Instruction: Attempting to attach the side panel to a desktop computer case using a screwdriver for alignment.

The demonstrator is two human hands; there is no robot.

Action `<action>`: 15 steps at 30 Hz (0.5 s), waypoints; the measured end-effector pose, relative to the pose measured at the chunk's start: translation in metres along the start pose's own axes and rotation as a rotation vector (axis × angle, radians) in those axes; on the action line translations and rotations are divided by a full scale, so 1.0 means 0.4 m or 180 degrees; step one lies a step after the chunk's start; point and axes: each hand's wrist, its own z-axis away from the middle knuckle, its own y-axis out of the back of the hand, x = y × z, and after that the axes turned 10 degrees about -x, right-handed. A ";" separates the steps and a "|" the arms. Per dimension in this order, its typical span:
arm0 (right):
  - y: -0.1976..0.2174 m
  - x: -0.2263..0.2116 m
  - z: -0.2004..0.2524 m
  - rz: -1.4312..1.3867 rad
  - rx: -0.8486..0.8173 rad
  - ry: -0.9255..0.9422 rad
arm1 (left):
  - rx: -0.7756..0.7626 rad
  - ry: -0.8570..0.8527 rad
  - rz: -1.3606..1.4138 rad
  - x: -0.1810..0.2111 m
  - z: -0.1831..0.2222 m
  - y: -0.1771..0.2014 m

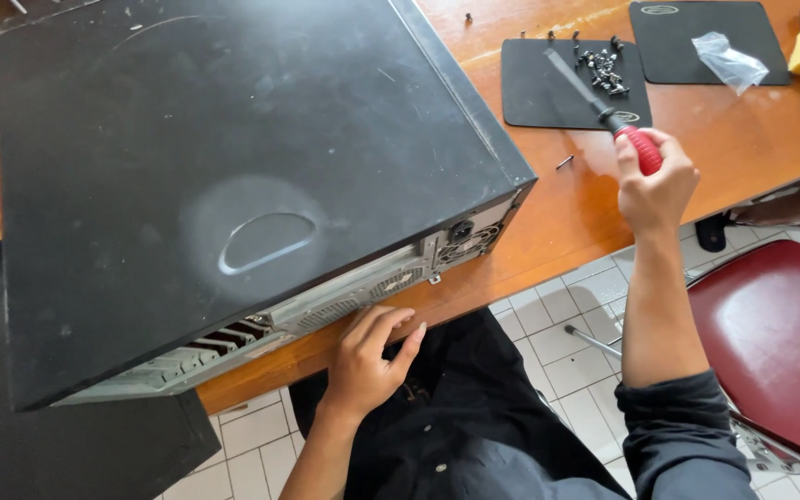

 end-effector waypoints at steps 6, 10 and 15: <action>-0.044 0.042 -0.077 0.0157 0.0359 0.0292 | -0.0001 0.0014 -0.0017 0.003 0.002 0.004; -0.062 0.050 -0.123 0.0341 0.0310 0.0473 | -0.0024 0.0006 -0.0028 0.001 0.007 0.004; -0.075 0.075 -0.161 0.0426 0.0143 0.0546 | -0.0022 0.0010 -0.0008 -0.002 0.010 0.003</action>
